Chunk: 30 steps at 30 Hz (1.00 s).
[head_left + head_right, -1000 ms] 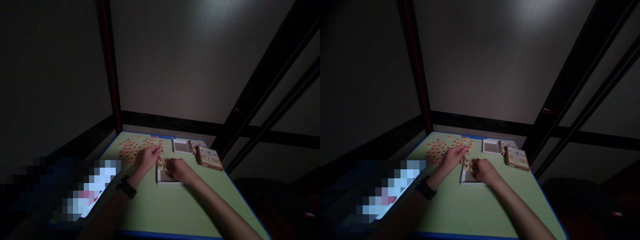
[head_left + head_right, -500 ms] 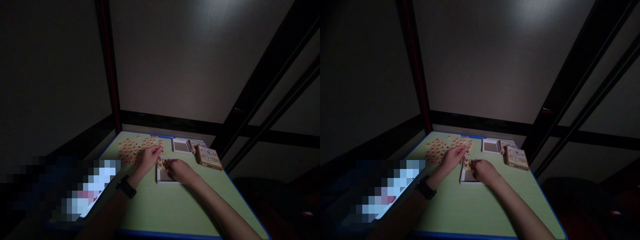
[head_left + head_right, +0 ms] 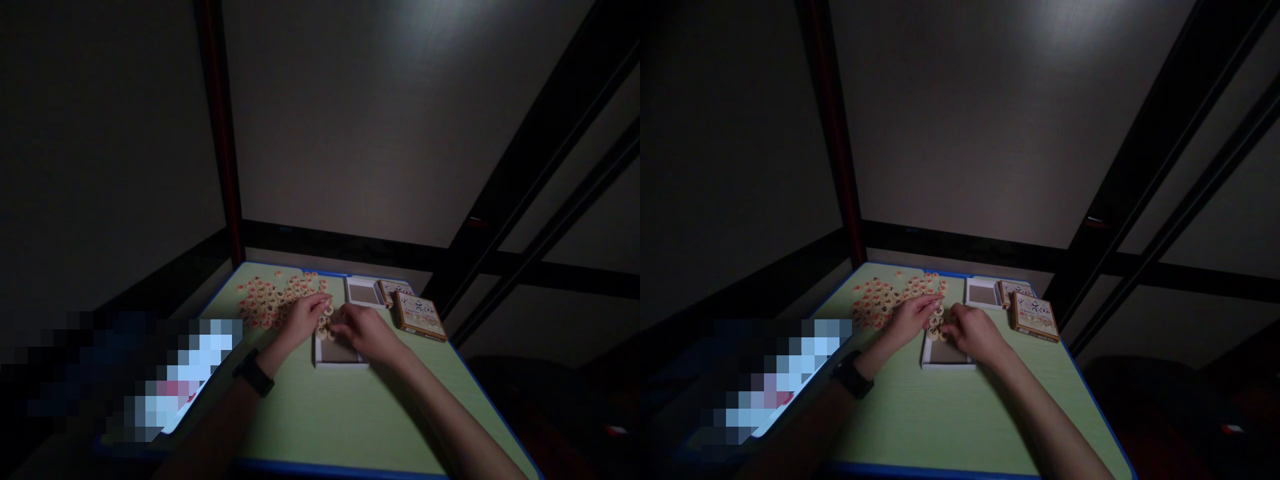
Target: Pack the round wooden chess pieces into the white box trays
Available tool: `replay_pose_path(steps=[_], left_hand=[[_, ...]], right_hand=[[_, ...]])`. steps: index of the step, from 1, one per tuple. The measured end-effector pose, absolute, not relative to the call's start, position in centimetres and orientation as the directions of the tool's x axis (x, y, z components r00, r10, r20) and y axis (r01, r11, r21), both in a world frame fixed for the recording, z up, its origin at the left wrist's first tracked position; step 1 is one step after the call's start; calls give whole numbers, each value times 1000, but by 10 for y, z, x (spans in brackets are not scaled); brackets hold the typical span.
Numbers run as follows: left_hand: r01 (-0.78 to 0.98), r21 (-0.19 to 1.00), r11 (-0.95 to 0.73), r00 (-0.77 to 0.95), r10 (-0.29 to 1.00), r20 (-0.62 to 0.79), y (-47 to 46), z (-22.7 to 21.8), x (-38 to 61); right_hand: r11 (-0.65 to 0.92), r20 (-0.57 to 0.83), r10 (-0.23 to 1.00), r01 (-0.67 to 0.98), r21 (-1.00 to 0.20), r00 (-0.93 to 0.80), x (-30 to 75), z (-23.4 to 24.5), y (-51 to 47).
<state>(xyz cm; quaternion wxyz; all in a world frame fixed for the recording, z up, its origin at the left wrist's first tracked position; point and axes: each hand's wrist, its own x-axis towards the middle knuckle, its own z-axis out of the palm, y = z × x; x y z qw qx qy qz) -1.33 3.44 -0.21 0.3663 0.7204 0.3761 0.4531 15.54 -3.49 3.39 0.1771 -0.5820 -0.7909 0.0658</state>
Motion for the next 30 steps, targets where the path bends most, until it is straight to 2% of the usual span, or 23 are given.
replay_pose_path(steps=[2,4,7,10,15,18,21,25,30], left_hand=[[277,834,-478,348,859,376,31,-2,-13],[332,803,-495,411,842,350,28,-2,-14],[352,795,-495,471,827,307,24,0,-14],[357,790,-499,488,820,298,21,4,-14],[344,774,-531,511,798,321,18,9,-13],[389,725,-569,523,784,334,19,11,-15],[579,611,-540,427,839,337,20,15,-19],[834,381,-398,288,904,316,19,22,-24],[917,191,-350,312,929,199,12,23,-22]], right_hand=[[344,236,931,884,-317,-278,156,35,-36],[372,235,920,889,-267,-315,156,34,-36],[386,216,913,903,-188,-346,157,32,-35],[393,216,909,905,-162,-356,158,33,-35],[409,244,901,889,-207,-358,157,35,-36],[397,226,911,882,-253,-345,158,37,-35],[339,140,939,920,-196,-316,159,40,-34],[306,10,952,951,-49,-306,157,37,-33],[321,-23,947,947,35,-320,151,26,-31]])
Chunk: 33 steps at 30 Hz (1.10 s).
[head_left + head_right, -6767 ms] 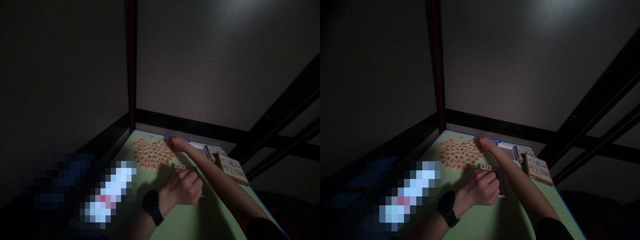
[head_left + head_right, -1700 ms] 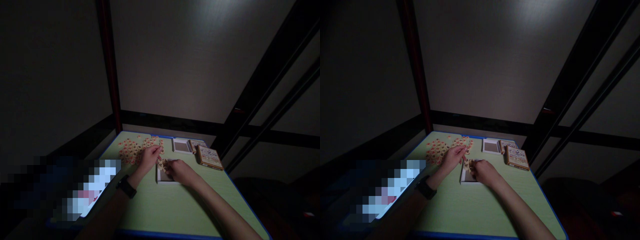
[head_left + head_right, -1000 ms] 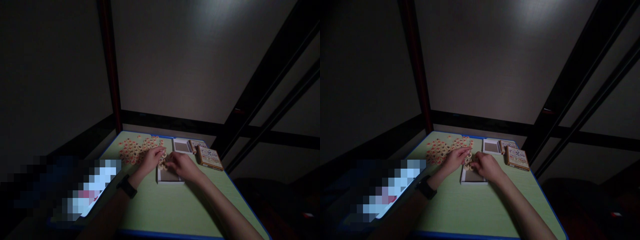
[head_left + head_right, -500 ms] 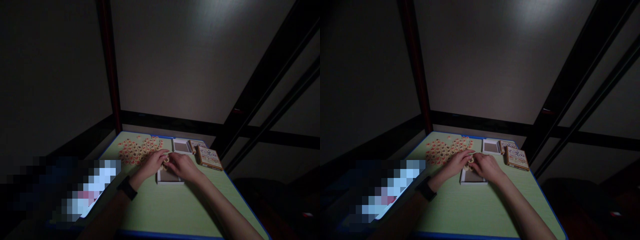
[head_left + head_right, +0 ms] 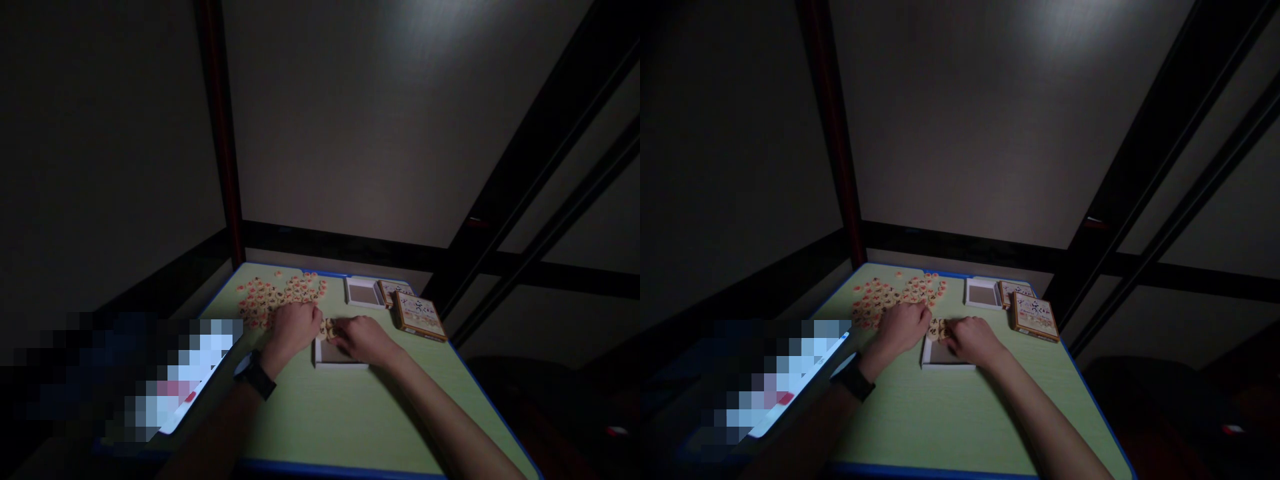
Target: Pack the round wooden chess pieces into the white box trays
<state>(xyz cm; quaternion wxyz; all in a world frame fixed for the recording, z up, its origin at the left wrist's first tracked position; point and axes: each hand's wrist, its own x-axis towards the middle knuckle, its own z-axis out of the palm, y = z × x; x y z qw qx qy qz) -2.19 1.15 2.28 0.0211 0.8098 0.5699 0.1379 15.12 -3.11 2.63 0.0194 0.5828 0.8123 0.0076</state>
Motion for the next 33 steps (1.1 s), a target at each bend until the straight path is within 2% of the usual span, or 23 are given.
replay_pose_path(steps=[3,8,22,33], left_hand=[[917,136,-374,357,924,136,9,20,-19],[907,124,-402,390,914,111,8,16,-18],[878,209,-430,428,902,56,9,17,-18],[873,227,-433,437,899,34,9,17,-19]], right_hand=[[313,-30,950,949,47,-312,150,23,-31],[297,-26,955,954,51,-296,152,24,-32],[289,-9,957,956,56,-289,147,25,-34],[295,-16,956,954,46,-294,148,23,-32]])
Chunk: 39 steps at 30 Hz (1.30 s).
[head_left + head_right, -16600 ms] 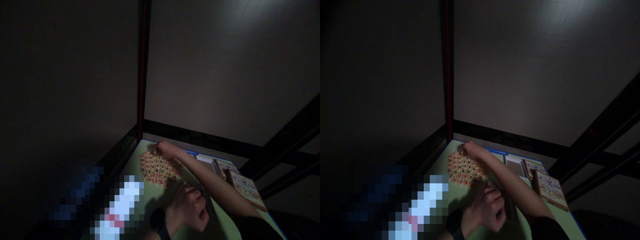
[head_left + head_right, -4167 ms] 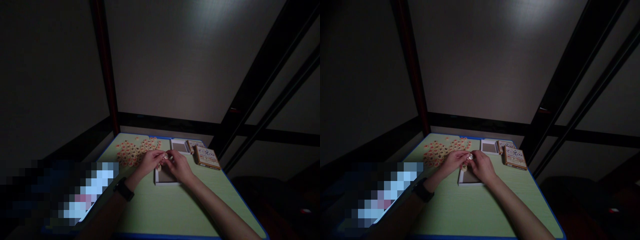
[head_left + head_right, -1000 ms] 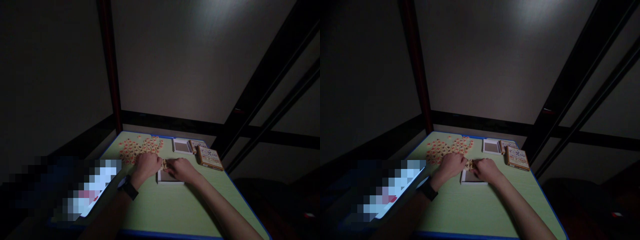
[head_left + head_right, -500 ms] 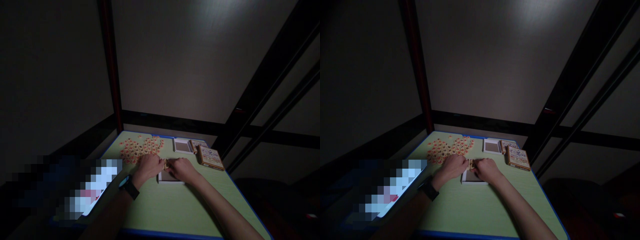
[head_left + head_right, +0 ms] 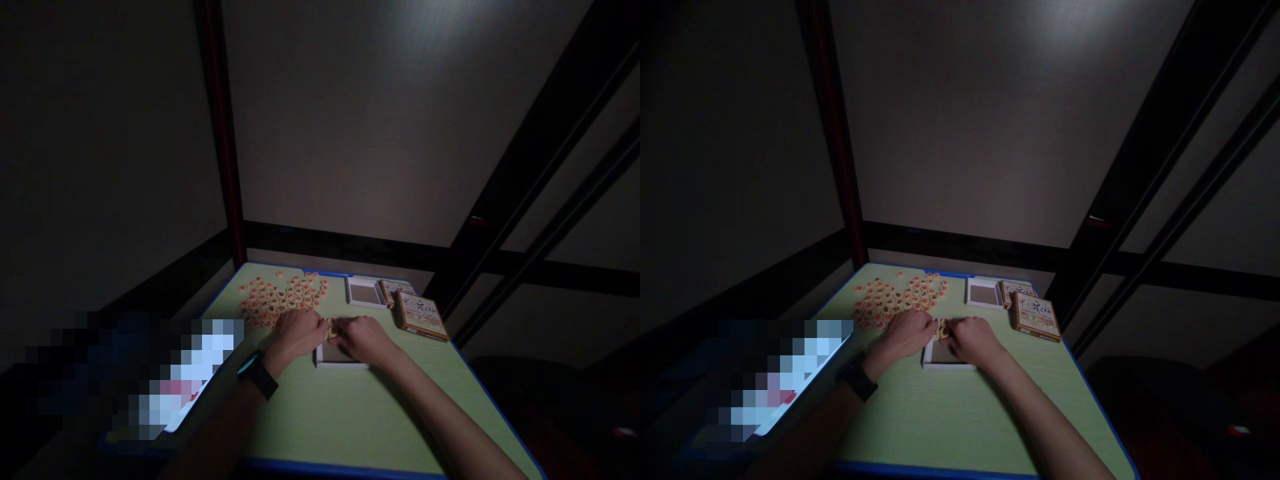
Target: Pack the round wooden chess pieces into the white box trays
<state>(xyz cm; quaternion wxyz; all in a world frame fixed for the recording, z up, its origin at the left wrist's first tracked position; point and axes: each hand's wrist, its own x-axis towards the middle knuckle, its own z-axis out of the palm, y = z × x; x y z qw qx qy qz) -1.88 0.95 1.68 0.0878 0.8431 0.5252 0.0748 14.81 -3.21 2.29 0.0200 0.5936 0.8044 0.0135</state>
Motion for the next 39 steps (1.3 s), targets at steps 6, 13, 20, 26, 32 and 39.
replay_pose_path(steps=[6,13,20,26,32,39], left_hand=[[870,223,-440,440,897,52,12,13,-20],[878,255,-406,370,912,179,12,18,-21],[934,150,-325,270,914,301,68,38,-66],[961,-11,-275,275,960,57,116,47,-94],[961,-38,-274,272,961,-53,132,41,-92],[954,-35,-297,291,949,-121,126,48,-82]], right_hand=[[302,-1,953,953,-16,-302,151,30,-34],[305,113,952,863,-402,-283,176,36,-23],[202,309,951,803,-561,-23,188,11,-2],[174,285,958,869,-464,-39,183,9,-5],[160,259,963,923,-350,-69,178,9,-7],[148,254,965,933,-328,-64,179,10,-8]])
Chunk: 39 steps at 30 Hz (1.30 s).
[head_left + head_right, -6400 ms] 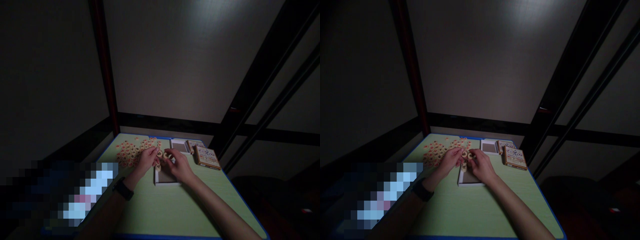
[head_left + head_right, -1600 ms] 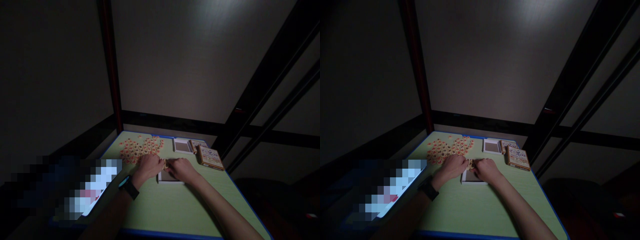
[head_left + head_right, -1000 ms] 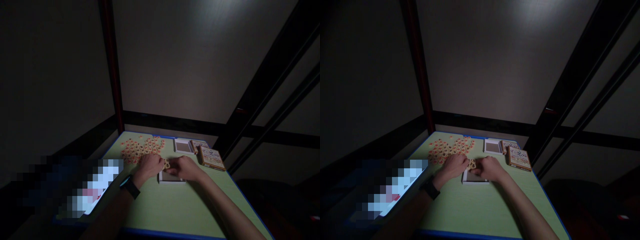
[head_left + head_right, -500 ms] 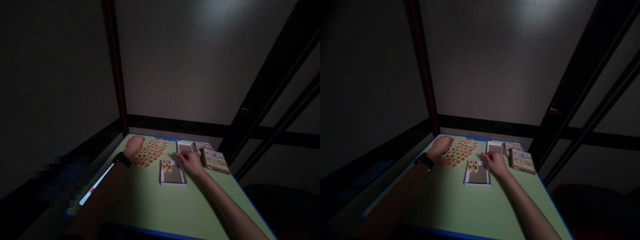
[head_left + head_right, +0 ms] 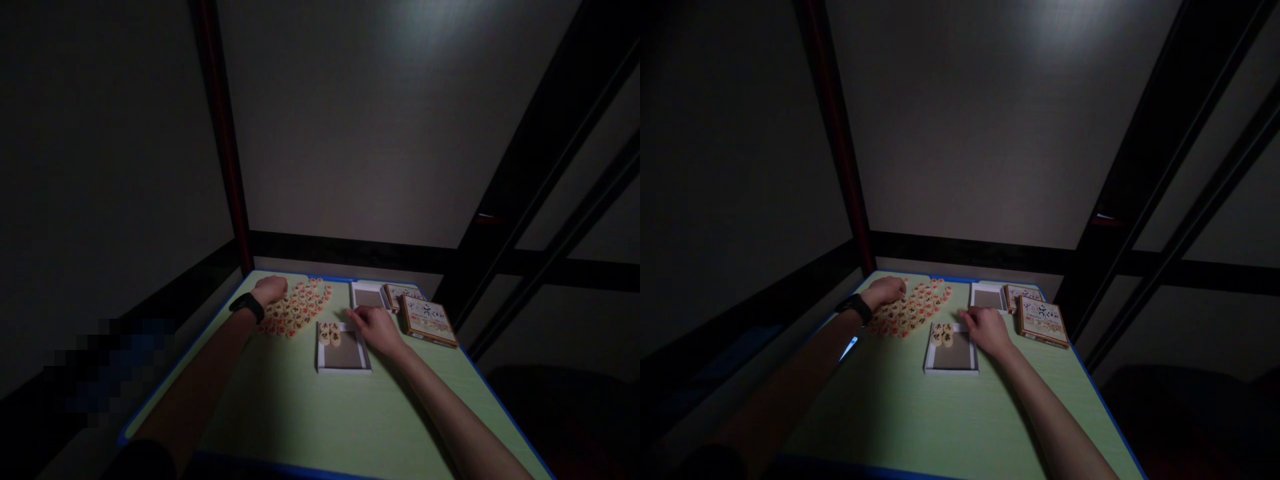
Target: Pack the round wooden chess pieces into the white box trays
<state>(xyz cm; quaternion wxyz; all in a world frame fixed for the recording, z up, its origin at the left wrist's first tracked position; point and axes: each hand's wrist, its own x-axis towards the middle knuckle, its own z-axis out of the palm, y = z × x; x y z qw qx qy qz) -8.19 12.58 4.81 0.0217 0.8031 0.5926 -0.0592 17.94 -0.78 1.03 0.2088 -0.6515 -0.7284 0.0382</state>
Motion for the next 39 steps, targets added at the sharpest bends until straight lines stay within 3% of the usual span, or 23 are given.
replay_pose_path(steps=[22,29,34,39], left_hand=[[934,-66,-351,347,936,-65,128,47,-80],[866,-10,-500,499,865,-43,104,53,-81],[719,72,-691,693,721,8,91,39,-82],[676,61,-734,736,677,0,96,29,-82]], right_hand=[[152,228,970,943,-297,-85,178,7,-6],[169,252,963,940,-298,-93,179,7,-6],[176,250,963,935,-308,-99,179,4,-5],[192,251,961,933,-305,-116,180,1,-3]])
